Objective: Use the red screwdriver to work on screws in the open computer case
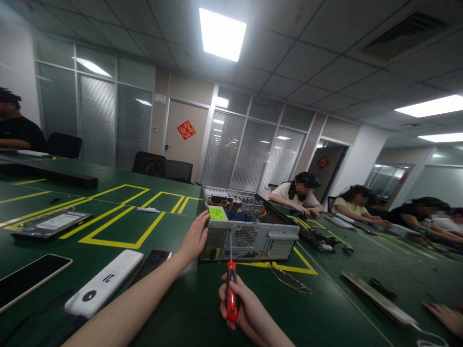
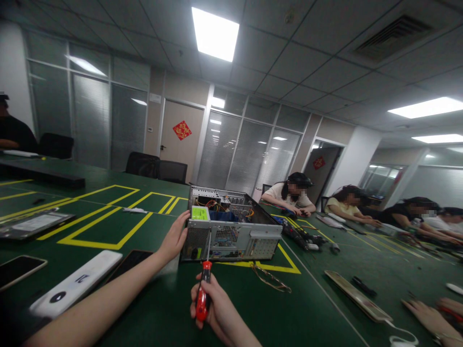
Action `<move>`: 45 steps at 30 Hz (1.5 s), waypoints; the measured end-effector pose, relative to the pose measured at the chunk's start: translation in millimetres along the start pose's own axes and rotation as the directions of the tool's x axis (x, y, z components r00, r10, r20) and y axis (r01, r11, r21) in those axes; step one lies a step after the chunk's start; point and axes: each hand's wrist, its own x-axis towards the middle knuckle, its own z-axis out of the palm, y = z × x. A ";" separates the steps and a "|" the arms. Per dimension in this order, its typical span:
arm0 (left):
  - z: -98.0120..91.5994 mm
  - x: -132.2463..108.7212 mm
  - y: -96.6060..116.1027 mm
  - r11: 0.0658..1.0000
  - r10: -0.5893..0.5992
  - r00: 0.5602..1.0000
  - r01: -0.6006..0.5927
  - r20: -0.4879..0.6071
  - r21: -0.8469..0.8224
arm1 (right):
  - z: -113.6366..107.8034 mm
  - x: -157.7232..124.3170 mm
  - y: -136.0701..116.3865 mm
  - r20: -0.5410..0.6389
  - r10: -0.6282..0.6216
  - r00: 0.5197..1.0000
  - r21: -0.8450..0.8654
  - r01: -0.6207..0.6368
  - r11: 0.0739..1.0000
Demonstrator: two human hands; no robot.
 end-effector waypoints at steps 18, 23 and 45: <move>-0.3 0.1 1.4 1.000 -0.001 1.000 0.001 0.002 0.007 | -0.6 0.5 5.3 0.012 -0.018 1.000 -0.016 0.018 1.000; -0.7 -0.5 0.8 1.000 -0.004 1.000 0.004 0.006 0.015 | 0.4 -1.5 0.4 0.011 -0.014 1.000 -0.016 0.014 1.000; 0.0 0.5 0.1 1.000 0.011 1.000 -0.011 -0.007 -0.012 | 5.7 -5.8 -10.0 -0.125 0.019 0.992 -0.050 -0.025 0.998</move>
